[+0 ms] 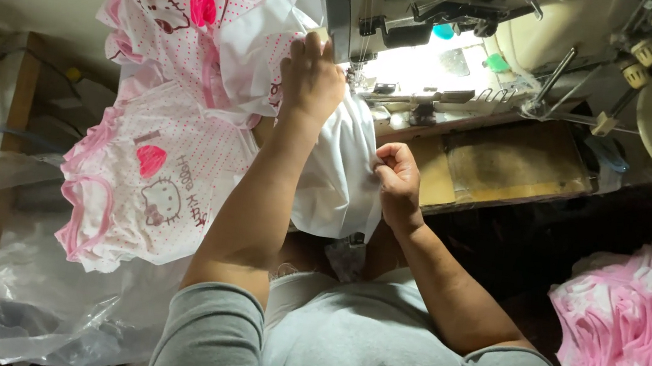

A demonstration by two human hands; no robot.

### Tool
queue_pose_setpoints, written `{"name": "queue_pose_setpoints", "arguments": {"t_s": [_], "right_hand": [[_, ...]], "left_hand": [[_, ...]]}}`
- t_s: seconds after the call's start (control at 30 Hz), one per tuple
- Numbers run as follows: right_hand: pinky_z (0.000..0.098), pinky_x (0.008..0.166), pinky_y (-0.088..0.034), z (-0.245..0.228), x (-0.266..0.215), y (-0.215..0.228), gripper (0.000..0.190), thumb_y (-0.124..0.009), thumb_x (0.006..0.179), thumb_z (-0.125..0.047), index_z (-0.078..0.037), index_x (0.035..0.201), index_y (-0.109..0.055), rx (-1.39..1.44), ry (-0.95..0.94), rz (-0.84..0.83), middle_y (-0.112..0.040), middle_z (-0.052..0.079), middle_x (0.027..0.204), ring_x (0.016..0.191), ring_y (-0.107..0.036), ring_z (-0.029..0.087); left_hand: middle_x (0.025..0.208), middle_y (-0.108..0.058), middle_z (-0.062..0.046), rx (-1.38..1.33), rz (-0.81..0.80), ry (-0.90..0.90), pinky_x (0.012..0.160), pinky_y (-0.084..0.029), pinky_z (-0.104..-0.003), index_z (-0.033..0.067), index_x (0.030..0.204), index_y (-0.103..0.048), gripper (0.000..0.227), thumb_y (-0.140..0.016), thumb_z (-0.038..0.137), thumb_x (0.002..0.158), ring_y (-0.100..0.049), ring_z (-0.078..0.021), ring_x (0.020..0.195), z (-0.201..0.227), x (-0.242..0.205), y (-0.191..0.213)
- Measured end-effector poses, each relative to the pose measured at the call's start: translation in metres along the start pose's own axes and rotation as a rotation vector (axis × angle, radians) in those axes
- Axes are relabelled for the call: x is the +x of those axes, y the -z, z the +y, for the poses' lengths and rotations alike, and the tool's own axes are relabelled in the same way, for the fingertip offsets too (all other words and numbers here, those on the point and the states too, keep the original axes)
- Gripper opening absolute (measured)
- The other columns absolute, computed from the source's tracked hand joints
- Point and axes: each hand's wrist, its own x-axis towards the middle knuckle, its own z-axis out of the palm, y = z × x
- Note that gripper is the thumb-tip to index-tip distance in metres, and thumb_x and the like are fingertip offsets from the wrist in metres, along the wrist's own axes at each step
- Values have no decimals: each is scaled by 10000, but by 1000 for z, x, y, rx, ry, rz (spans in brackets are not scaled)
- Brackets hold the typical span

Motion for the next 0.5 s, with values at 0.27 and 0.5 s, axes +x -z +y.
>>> {"name": "queue_pose_setpoints", "arguments": {"t_s": [0.27,0.5], "right_hand": [[205,657,-414,4,-1,4,207,-493,815,40,-91,945,-587,-10,-23,4,-582,6,794,716,-502,80],[212,624,-424,4,8,3,209,-502,817,54,-83,954,-580,61,-54,16,-584,22,790,687,-518,93]], "left_hand": [[1067,-513,-138,-98,-148,17,618,-553,-478,98,1188,-568,447,-659,104,751,-538,-368,944,-4,9,-10],[967,-590,-142,-198,-269,66,615,-543,-513,91,917,-718,273,-581,24,691,-550,-408,884,-11,27,-20]]}}
